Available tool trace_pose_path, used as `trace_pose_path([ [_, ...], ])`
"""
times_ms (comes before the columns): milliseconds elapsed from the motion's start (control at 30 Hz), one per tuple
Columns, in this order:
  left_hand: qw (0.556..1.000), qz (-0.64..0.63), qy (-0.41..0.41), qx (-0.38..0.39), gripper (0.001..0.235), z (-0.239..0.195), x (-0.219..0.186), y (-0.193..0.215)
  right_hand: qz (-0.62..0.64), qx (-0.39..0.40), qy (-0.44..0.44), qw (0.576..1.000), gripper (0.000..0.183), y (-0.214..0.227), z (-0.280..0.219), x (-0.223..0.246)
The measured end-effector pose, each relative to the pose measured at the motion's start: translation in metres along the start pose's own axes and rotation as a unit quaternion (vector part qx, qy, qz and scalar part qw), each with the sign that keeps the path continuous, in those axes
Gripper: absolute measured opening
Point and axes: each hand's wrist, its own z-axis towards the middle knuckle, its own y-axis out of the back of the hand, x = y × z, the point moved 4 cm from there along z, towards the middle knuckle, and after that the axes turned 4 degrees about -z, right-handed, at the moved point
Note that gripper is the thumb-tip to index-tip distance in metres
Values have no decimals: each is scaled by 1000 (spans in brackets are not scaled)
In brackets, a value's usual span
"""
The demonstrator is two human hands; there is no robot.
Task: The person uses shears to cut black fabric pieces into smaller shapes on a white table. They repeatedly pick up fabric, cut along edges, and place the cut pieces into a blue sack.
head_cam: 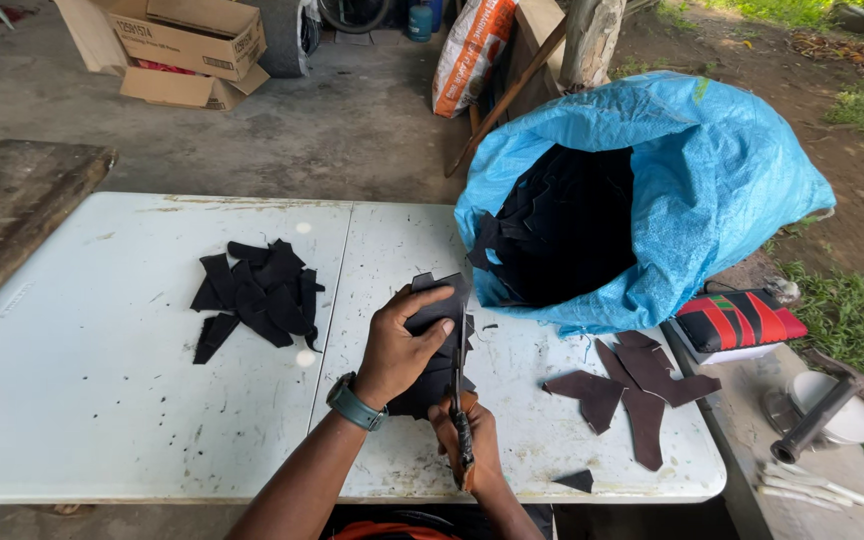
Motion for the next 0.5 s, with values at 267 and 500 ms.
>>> trace_pose_path([
  [267,998,26,49,-1,38,-9,-1,-2,27,18,63,997,21,4,0,-2],
  [500,998,45,43,25,42,-22,4,-18,35,-33,27,998,18,11,-1,-12],
])
